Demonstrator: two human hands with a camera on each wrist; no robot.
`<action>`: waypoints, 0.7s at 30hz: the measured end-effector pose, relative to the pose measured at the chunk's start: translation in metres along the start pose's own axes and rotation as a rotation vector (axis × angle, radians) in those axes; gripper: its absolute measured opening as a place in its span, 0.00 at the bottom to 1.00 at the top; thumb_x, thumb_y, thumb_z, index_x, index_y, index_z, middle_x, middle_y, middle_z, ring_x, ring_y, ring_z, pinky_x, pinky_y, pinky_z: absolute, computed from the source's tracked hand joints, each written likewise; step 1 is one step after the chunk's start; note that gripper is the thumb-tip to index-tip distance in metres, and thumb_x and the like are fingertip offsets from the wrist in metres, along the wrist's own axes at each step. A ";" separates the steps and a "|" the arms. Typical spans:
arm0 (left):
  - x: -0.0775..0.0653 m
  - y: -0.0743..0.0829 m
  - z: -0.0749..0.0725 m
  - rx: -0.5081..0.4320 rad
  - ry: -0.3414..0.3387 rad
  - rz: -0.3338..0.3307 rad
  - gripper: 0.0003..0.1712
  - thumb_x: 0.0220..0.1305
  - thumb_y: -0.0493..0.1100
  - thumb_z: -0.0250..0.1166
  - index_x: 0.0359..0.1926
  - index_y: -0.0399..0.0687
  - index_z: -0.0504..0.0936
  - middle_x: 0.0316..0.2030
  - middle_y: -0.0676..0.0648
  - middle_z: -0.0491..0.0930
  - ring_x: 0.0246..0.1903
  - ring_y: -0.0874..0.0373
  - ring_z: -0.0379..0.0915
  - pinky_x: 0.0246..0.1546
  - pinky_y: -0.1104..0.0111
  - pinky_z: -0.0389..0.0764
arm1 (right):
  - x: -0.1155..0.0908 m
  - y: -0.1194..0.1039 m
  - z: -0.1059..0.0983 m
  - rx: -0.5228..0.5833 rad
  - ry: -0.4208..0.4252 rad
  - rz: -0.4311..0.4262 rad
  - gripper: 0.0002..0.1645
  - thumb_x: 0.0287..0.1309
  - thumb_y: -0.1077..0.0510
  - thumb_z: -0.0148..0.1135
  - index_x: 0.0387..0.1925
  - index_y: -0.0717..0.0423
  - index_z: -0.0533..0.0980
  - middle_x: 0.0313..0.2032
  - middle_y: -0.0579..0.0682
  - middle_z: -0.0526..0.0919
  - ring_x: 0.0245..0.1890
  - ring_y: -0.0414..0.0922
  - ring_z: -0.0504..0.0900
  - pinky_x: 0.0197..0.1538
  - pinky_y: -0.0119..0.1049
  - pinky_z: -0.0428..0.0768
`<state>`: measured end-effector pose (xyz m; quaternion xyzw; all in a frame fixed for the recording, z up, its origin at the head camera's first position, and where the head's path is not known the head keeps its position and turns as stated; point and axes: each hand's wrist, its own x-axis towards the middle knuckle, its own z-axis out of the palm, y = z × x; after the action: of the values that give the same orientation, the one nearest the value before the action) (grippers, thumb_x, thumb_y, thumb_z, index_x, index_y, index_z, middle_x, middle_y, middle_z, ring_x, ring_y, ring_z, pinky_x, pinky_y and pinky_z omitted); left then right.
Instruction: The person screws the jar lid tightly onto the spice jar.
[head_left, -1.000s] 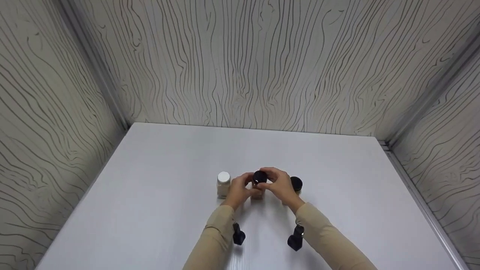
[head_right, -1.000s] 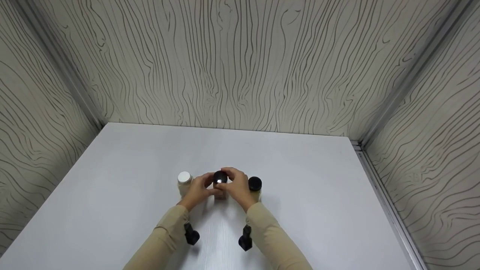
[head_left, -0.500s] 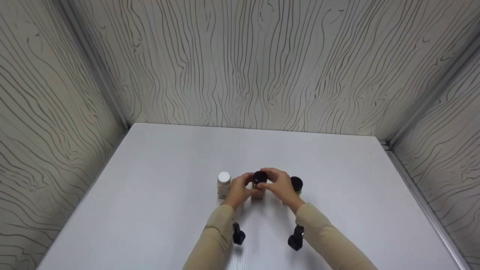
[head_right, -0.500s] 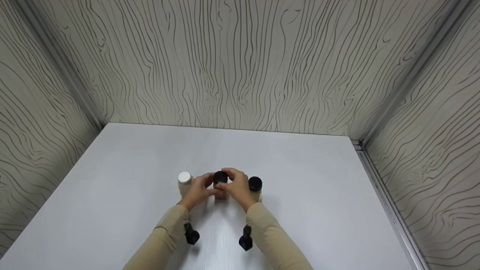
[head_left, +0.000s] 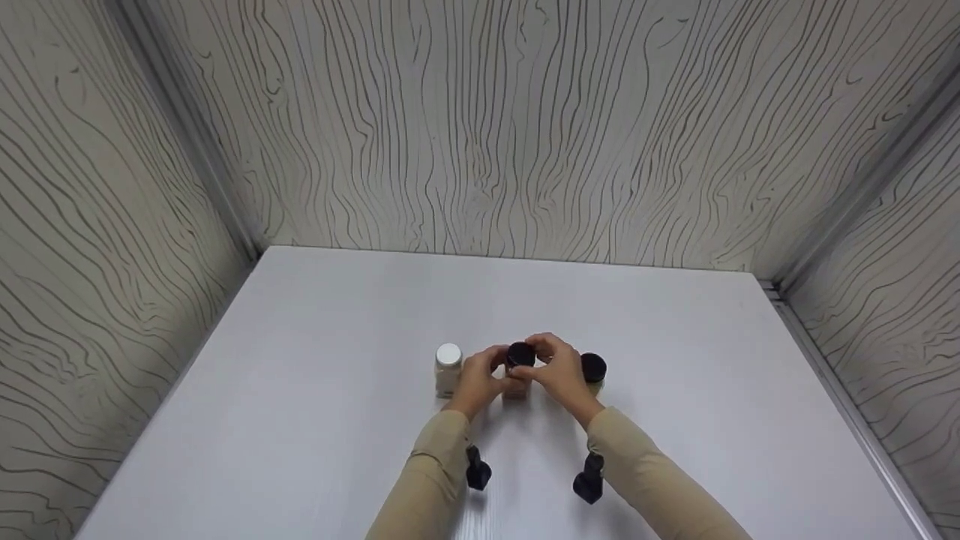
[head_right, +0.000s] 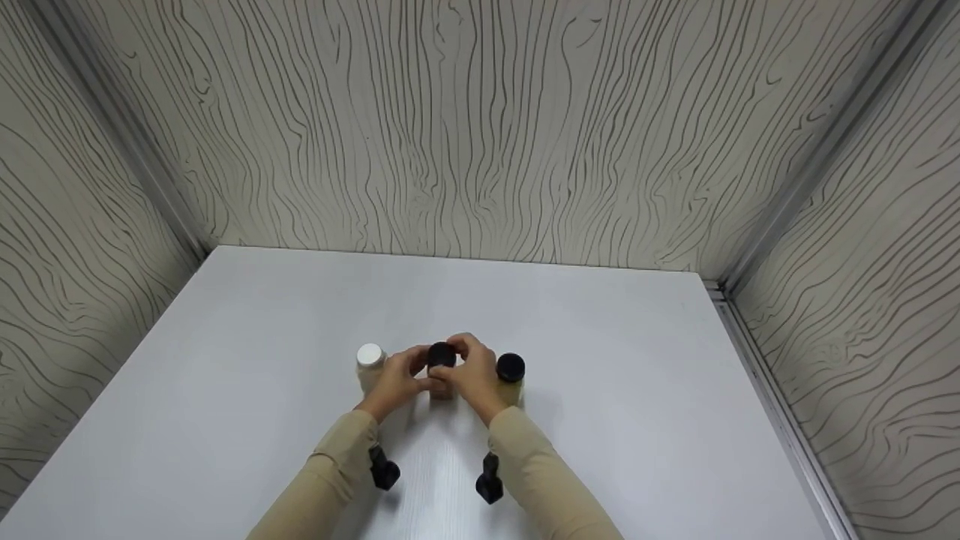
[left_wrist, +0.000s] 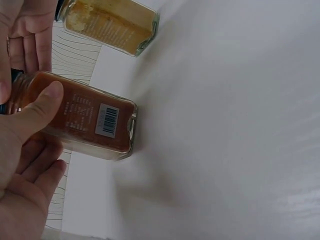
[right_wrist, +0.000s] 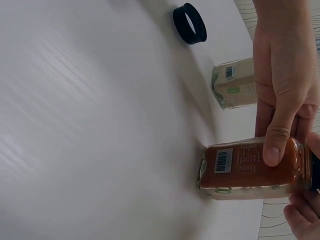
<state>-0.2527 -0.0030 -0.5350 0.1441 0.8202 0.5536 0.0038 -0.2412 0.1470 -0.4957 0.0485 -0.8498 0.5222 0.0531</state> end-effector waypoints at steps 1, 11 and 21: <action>0.000 0.000 0.000 0.001 0.001 0.014 0.27 0.50 0.31 0.72 0.53 0.31 0.77 0.53 0.34 0.81 0.57 0.43 0.78 0.64 0.57 0.78 | 0.000 0.000 0.000 0.008 -0.003 -0.001 0.31 0.38 0.65 0.78 0.48 0.68 0.77 0.47 0.64 0.84 0.51 0.57 0.82 0.60 0.50 0.82; -0.001 0.000 -0.001 -0.033 -0.007 0.005 0.28 0.50 0.32 0.72 0.54 0.33 0.77 0.54 0.36 0.81 0.58 0.44 0.77 0.67 0.57 0.76 | 0.000 -0.001 -0.007 0.132 -0.107 -0.021 0.34 0.44 0.73 0.71 0.56 0.71 0.72 0.57 0.68 0.78 0.61 0.62 0.76 0.66 0.52 0.76; 0.000 -0.001 0.000 -0.008 -0.004 -0.010 0.29 0.49 0.34 0.73 0.54 0.35 0.77 0.53 0.37 0.82 0.57 0.45 0.77 0.66 0.56 0.77 | -0.001 -0.001 -0.010 0.124 -0.108 -0.002 0.32 0.44 0.76 0.66 0.56 0.72 0.73 0.56 0.68 0.79 0.60 0.62 0.77 0.67 0.52 0.76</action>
<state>-0.2526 -0.0031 -0.5360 0.1413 0.8187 0.5564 0.0088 -0.2398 0.1552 -0.4909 0.0806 -0.8175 0.5703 0.0047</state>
